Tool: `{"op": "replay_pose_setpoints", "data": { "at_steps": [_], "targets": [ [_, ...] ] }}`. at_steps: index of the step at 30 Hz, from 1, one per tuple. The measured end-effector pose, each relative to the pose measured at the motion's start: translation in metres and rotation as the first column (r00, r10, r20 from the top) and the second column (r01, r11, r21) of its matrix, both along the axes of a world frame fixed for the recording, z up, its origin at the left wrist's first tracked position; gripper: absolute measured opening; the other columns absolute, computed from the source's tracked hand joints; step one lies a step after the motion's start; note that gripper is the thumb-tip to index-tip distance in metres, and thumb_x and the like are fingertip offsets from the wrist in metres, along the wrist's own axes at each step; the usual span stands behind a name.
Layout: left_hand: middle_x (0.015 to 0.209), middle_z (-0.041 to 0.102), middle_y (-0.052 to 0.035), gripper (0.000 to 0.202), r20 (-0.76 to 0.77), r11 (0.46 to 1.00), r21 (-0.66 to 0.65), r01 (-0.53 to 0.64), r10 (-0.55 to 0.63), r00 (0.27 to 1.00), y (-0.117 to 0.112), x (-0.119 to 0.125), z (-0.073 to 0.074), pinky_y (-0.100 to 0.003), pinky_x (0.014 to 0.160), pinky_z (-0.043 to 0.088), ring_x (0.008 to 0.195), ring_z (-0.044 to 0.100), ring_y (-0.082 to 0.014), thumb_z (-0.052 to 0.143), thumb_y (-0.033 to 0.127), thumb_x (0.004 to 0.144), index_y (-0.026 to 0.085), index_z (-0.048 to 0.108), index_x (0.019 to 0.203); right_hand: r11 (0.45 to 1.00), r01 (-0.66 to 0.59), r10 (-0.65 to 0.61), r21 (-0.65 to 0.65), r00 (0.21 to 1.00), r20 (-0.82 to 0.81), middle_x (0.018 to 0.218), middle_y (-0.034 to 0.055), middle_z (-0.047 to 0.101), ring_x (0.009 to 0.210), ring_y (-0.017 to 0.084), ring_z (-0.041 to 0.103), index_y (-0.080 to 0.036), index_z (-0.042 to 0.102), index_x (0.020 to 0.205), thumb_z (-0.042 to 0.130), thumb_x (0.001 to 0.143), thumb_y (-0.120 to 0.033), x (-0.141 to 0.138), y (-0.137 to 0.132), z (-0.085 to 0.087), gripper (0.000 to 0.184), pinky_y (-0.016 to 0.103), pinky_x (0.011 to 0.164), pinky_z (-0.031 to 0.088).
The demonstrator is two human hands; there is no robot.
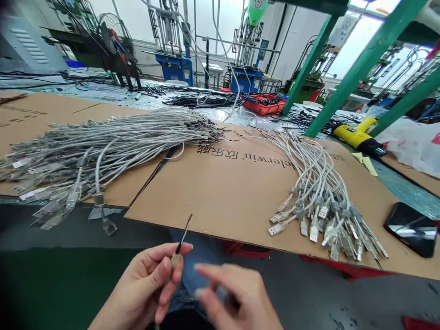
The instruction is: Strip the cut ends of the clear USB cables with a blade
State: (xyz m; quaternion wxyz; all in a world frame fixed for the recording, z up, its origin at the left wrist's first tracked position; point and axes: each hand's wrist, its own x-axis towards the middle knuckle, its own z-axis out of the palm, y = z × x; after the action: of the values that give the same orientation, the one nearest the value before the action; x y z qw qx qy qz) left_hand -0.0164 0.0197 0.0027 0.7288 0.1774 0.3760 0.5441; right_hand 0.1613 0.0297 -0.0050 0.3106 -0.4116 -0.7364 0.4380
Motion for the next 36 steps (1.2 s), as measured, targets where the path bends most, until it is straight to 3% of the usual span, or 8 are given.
{"op": "replay_pose_setpoints", "data": {
  "at_steps": [2, 4, 7, 13, 20, 31, 33, 36],
  "targets": [
    [0.05, 0.065, -0.0005, 0.031, 0.043, 0.997, -0.008, 0.081, -0.081, 0.996, -0.006, 0.008, -0.006, -0.012, 0.03, 0.042, 0.033, 0.048, -0.0043, 0.084, 0.037, 0.06, 0.013, 0.071, 0.075, 0.98, 0.176, -0.191, -0.097, 0.964, -0.186, 0.061, 0.0015, 0.064, 0.051, 0.013, 0.053, -0.022, 0.074, 0.101, 0.064, 0.082, -0.034, -0.007, 0.006, 0.013, 0.025, 0.023, 0.05, 0.045],
    [0.049, 0.067, -0.0022, 0.031, 0.074, 0.989, -0.016, 0.145, -0.143, 0.987, -0.011, 0.015, -0.011, -0.013, 0.031, 0.044, 0.031, 0.051, -0.0055, 0.083, 0.038, 0.06, 0.013, 0.067, 0.067, 0.951, 0.163, -0.254, -0.263, 0.895, -0.366, 0.056, -0.0002, 0.06, 0.047, 0.01, 0.046, -0.019, 0.076, 0.082, 0.071, 0.077, -0.034, -0.016, 0.013, 0.021, 0.017, 0.021, 0.044, 0.039],
    [0.052, 0.068, -0.0017, 0.03, 0.096, 0.986, -0.024, 0.166, -0.163, 0.982, -0.015, 0.019, -0.012, -0.013, 0.033, 0.046, 0.033, 0.053, -0.0057, 0.083, 0.036, 0.061, 0.014, 0.065, 0.067, 0.914, 0.093, -0.289, -0.396, 0.832, -0.473, 0.054, -0.001, 0.056, 0.046, 0.008, 0.041, -0.015, 0.069, 0.063, 0.075, 0.072, -0.037, -0.025, 0.022, 0.022, 0.025, 0.02, 0.042, 0.033],
    [0.053, 0.063, 0.0022, 0.03, 0.093, 0.982, -0.034, 0.188, -0.184, 0.978, -0.016, 0.018, -0.007, -0.013, 0.035, 0.047, 0.036, 0.052, -0.0048, 0.088, 0.03, 0.055, 0.014, 0.068, 0.07, 0.883, 0.016, -0.29, -0.47, 0.805, -0.517, 0.043, -0.0094, 0.035, 0.04, 0.005, 0.023, -0.015, 0.067, 0.064, 0.072, 0.076, -0.041, -0.025, 0.025, 0.014, 0.03, 0.02, 0.038, 0.017],
    [0.044, 0.06, 0.0016, 0.027, 0.153, 0.972, -0.034, 0.233, -0.225, 0.962, -0.016, 0.019, -0.016, -0.011, 0.036, 0.045, 0.034, 0.05, -0.0041, 0.085, 0.034, 0.06, 0.013, 0.069, 0.066, 0.827, -0.045, -0.307, -0.561, 0.799, -0.517, 0.042, -0.0105, 0.034, 0.039, 0.004, 0.022, -0.015, 0.061, 0.062, 0.073, 0.073, -0.043, -0.027, 0.025, 0.012, 0.033, 0.021, 0.038, 0.016],
    [0.048, 0.058, 0.0035, 0.021, 0.316, 0.938, -0.11, 0.328, -0.28, 0.907, -0.017, 0.018, -0.013, -0.017, 0.047, 0.053, 0.035, 0.047, -0.002, 0.079, 0.033, 0.07, 0.013, 0.074, 0.073, 0.84, -0.034, -0.292, -0.541, 0.813, -0.504, 0.047, -0.0089, 0.037, 0.042, 0.006, 0.024, -0.016, 0.062, 0.062, 0.075, 0.073, -0.042, -0.03, 0.028, 0.014, 0.031, 0.022, 0.039, 0.017],
    [0.047, 0.059, 0.0032, 0.022, 0.298, 0.947, -0.101, 0.305, -0.264, 0.917, -0.017, 0.018, -0.013, -0.018, 0.047, 0.054, 0.034, 0.047, -0.0021, 0.079, 0.034, 0.069, 0.013, 0.074, 0.074, 0.847, -0.051, -0.267, -0.529, 0.82, -0.507, 0.047, -0.0083, 0.038, 0.043, 0.006, 0.024, -0.015, 0.066, 0.068, 0.072, 0.076, -0.045, -0.025, 0.027, 0.014, 0.032, 0.021, 0.04, 0.019],
    [0.048, 0.065, 0.0015, 0.021, 0.217, 0.975, -0.072, 0.212, -0.192, 0.957, -0.017, 0.017, -0.014, -0.018, 0.047, 0.053, 0.036, 0.053, -0.0046, 0.082, 0.031, 0.066, 0.014, 0.071, 0.07, 0.843, -0.132, -0.143, -0.521, 0.879, -0.455, 0.054, -0.0046, 0.047, 0.045, 0.007, 0.029, -0.016, 0.071, 0.095, 0.053, 0.089, -0.051, -0.011, 0.023, 0.021, 0.04, 0.02, 0.042, 0.024]
  ]
}}
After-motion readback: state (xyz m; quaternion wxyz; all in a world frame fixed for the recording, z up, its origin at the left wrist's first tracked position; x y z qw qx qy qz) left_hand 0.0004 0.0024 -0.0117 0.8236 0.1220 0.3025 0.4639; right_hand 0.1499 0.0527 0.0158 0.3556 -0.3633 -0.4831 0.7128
